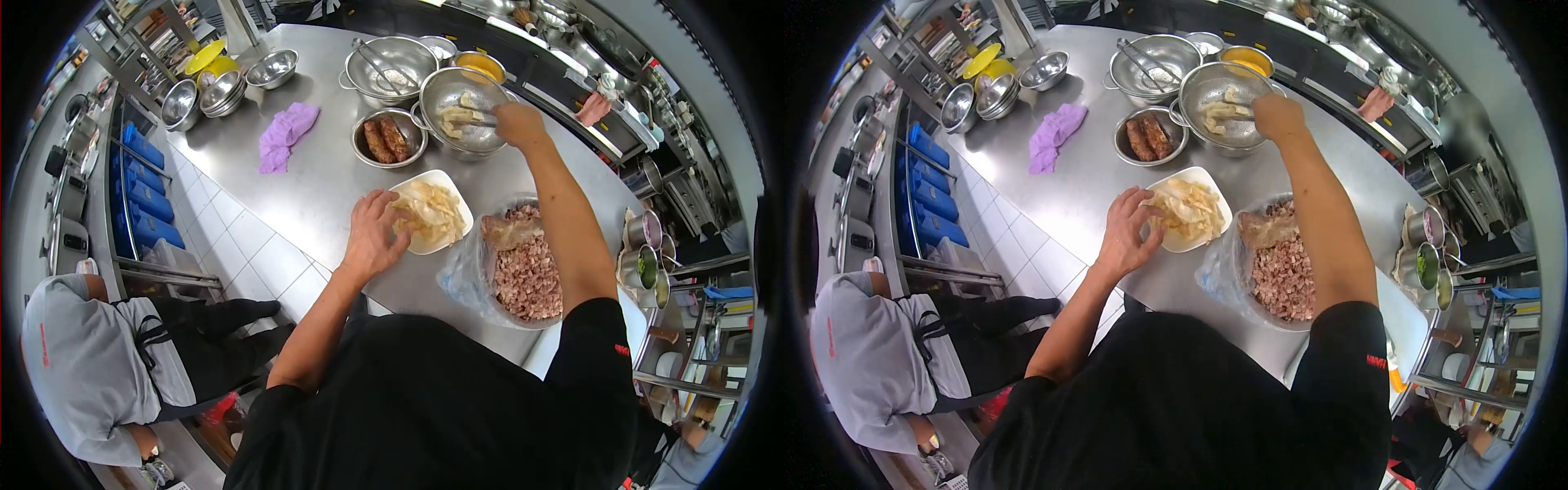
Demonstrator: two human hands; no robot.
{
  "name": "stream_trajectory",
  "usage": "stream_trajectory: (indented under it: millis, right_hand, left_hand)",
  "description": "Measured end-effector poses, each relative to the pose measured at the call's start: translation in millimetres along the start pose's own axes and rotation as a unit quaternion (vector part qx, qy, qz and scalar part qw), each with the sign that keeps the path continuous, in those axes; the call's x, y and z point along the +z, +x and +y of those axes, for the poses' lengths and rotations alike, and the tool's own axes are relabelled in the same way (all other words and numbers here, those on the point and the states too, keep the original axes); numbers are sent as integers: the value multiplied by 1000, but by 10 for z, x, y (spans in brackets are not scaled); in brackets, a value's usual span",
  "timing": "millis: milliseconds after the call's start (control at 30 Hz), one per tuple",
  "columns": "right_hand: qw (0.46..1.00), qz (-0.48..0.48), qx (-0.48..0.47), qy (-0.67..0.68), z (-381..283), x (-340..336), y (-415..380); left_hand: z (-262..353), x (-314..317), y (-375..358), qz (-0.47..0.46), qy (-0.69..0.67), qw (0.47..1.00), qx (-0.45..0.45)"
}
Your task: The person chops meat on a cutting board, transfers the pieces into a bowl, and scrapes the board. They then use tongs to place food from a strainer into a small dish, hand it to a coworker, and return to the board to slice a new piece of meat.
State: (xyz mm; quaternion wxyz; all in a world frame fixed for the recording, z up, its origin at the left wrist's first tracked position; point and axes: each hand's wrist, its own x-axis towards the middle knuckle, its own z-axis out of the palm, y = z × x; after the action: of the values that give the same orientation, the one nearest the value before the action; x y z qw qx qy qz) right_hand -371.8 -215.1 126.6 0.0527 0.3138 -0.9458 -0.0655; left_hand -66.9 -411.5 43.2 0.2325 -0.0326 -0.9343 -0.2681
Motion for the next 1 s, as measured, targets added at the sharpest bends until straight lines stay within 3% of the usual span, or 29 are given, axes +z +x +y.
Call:
stream_trajectory:
  millis: [67, 133, 267, 367, 467, 567, 767, 800, 867, 1000]
  right_hand:
    - [1000, -17, 4, 14, 39, 113, 49]
    - [997, -41, 30, 50, -69, -200, -166]
    - [988, 45, -53, 136, 133, -525, -702]
    - [968, -54, -75, 232, -69, -946, -1203]
    - [974, -53, -143, 167, -284, -725, -1456]
    - [976, -77, -136, 151, -537, -620, -1585]
    - [976, -74, -92, 181, -24, -976, -1363]
    - [976, -78, -35, 201, 56, -969, -1224]
    - [991, -17, -7, 134, 248, -699, -855]
    - [997, 0, 56, 53, 243, -115, -187]
  left_hand:
    - [-38, -26, -23, 7, -1, 1000, -9]
    - [-106, -63, -62, 17, -2, 999, -30]
    - [-232, -46, -104, 37, -12, 998, -43]
    - [-235, -16, -63, 36, -23, 998, -42]
    - [-141, -2, 55, 19, -31, 999, -35]
    - [-100, 36, 121, 14, -20, 1000, -17]
    - [-168, 9, 10, 4, -17, 999, -32]
    - [-205, 43, -21, 3, -24, 999, -39]
    - [-182, 53, -50, 0, -30, 999, -42]
    - [-75, 5, -29, 1, -15, 999, -35]
